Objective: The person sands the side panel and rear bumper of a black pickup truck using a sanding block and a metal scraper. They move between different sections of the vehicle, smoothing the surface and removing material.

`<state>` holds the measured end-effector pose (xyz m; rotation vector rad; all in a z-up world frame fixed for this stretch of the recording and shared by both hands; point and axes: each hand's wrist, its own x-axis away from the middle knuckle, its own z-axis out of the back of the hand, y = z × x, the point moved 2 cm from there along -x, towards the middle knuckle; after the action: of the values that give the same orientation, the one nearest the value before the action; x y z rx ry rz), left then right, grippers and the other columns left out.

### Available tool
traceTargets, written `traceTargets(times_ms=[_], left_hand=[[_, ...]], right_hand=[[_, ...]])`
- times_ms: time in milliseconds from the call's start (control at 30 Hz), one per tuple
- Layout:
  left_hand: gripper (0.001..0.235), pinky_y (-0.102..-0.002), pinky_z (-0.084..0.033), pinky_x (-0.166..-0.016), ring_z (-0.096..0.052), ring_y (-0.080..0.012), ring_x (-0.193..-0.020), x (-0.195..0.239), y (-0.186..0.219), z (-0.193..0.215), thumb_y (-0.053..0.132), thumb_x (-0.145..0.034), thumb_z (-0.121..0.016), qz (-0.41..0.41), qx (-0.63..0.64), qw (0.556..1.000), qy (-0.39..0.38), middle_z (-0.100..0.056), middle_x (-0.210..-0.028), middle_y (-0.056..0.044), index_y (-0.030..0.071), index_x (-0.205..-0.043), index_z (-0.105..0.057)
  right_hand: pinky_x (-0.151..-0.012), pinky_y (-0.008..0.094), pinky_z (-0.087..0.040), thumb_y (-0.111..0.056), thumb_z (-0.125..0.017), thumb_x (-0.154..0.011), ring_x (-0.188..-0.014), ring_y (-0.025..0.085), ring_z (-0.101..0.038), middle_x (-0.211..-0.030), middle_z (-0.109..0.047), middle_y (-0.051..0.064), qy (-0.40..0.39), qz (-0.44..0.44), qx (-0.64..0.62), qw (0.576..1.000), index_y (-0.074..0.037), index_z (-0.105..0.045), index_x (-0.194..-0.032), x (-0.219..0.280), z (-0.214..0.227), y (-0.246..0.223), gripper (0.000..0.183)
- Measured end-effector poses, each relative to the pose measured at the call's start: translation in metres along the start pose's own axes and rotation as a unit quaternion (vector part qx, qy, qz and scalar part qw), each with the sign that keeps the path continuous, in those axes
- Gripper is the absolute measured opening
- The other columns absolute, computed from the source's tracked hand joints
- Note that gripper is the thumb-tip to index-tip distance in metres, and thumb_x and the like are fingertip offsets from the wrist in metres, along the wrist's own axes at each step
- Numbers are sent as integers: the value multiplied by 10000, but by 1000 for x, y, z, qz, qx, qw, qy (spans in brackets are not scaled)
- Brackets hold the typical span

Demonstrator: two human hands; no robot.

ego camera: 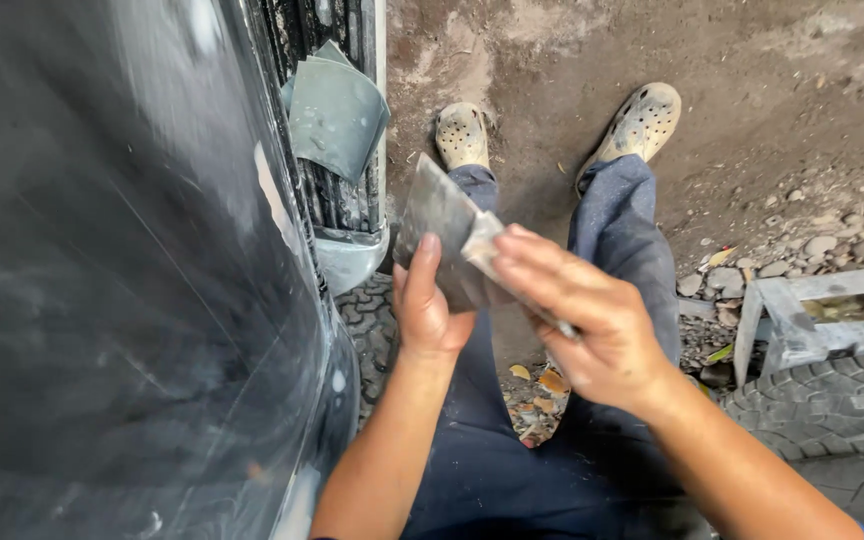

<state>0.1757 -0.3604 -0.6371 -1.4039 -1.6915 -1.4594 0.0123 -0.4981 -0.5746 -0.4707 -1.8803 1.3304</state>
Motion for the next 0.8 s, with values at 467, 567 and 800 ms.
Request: traceTargets(times_ms=[467,567,800], left_hand=[[346,-430,-521,-1019,-650,-244,-1174,94,46,67,156,-1030,-555,-132,-59,987,64,-647,-1314,-88,88,-1368,-595],[287,-431,-567,-895,-678,-278,-1022,109,56,100,211,-1110,-573,-94,-20,995,25,-649,-1228,-133,12,-1312,-617],[290,-383,-556,-615,-621,-238,-768,129,75,123,258,-1032,-594,-79,-34,996,-11,-610,-1045,-111,39,-1223,-602]], right_hand=[[-1194,404,-438,213,-510,-783,-1487,348,-506,-1556,-527,169,-23,102,5,995,-101,-547,-1467,-64,-48,76,754],[-1278,408,-393,202,-547,-865,-1519,348,-482,-1598,-479,155,-4,208,-15,978,-118,-544,-1497,-96,-92,76,709],[-1309,354,-336,223,-551,-878,-1547,308,-402,-1616,-396,157,54,304,-1,951,-159,-565,-1523,-136,-153,85,750]])
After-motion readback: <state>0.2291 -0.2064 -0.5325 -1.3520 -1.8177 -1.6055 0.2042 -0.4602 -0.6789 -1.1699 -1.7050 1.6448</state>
